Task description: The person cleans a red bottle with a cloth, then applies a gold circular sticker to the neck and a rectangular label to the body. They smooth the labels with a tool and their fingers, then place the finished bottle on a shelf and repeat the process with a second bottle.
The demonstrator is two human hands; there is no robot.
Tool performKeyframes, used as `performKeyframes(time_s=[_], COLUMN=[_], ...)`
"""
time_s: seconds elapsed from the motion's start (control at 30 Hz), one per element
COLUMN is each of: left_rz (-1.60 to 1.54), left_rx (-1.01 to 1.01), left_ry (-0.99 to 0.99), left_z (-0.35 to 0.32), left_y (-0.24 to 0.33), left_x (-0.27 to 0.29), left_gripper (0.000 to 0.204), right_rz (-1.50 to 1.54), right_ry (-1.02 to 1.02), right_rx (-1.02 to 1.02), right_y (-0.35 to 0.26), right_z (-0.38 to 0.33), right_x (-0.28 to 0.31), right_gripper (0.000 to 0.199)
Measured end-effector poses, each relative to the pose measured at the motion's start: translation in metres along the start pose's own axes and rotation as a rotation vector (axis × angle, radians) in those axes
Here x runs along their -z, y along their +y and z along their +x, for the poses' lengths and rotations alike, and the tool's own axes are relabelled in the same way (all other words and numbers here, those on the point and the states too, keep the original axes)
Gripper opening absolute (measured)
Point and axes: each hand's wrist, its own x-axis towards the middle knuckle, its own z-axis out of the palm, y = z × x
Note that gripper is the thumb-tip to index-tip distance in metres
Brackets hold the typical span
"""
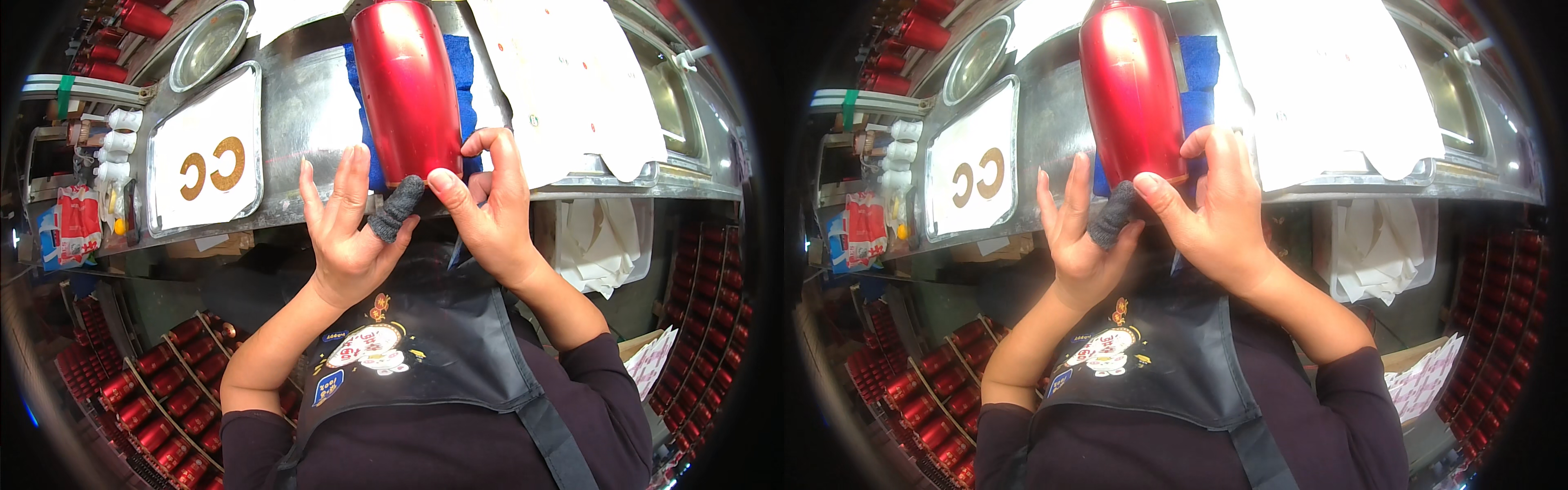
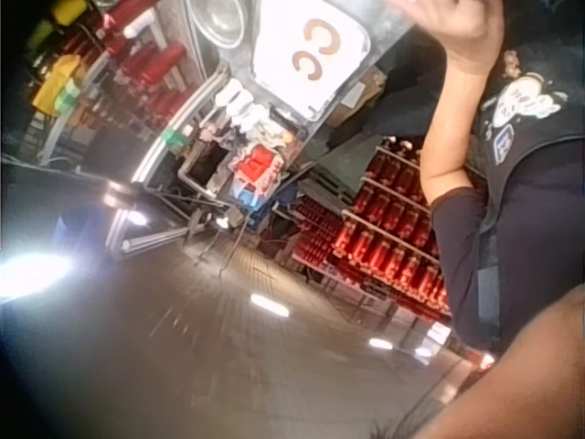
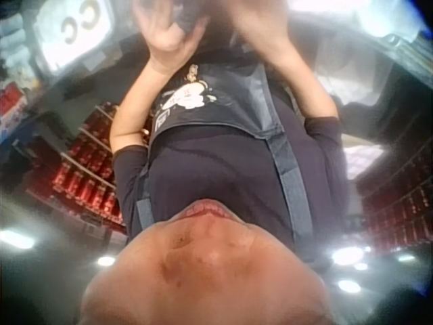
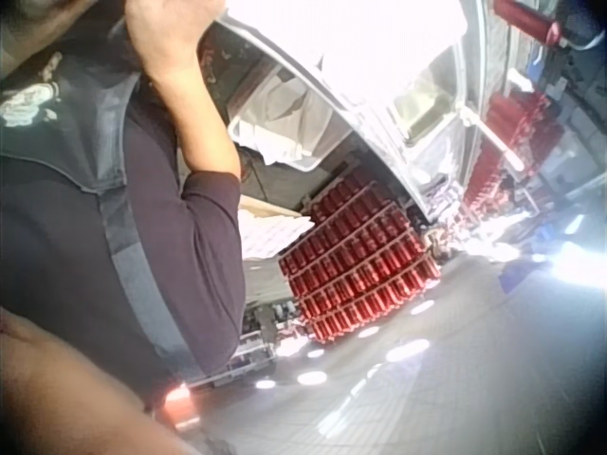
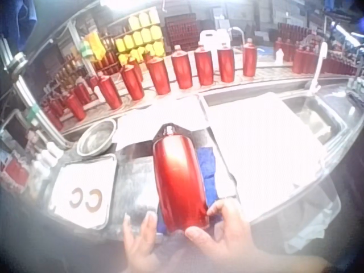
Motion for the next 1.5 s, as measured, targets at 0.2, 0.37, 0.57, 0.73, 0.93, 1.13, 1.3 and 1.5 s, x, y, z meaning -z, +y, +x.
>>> performKeyframes(time_s=[0.2, 0.37, 0.57, 0.73, 0.93, 1.13, 1.3, 1.5], left_rz=[0.002, 0.006, -0.006, -0.017, -0.012, -0.011, -0.018, -0.005], left_rx=[-0.007, 0.013, 0.015, 0.02, 0.008, 0.055, 0.059, 0.024], left_ry=[-0.007, -0.013, -0.016, -0.022, -0.013, -0.009, -0.023, -0.012], left_z=[0.002, 0.001, 0.0, -0.001, 0.0, -0.001, -0.002, -0.002], left_y=[0.0, 0.0, 0.001, 0.001, 0.0, 0.002, 0.0, -0.001], left_x=[0.0, 0.0, 0.001, 0.001, 0.001, -0.001, -0.001, 0.0], left_gripper=[0.047, 0.046, 0.046, 0.046, 0.045, 0.034, 0.035, 0.041], right_rz=[0.001, 0.133, 0.045, -0.054, 0.071, 0.012, -0.1, 0.007], right_ry=[0.006, -0.049, 0.002, 0.03, 0.008, 0.027, 0.058, 0.045], right_rx=[-0.008, -0.081, -0.024, 0.063, -0.059, -0.016, 0.073, 0.032], right_y=[0.001, 0.009, 0.0, 0.005, 0.001, 0.001, 0.0, 0.005], right_z=[0.0, -0.002, -0.004, -0.004, -0.004, -0.003, -0.002, -0.002], right_x=[-0.001, 0.006, 0.002, -0.001, 0.002, -0.001, -0.006, -0.002], right_gripper=[0.03, 0.021, 0.029, 0.033, 0.026, 0.028, 0.031, 0.019])
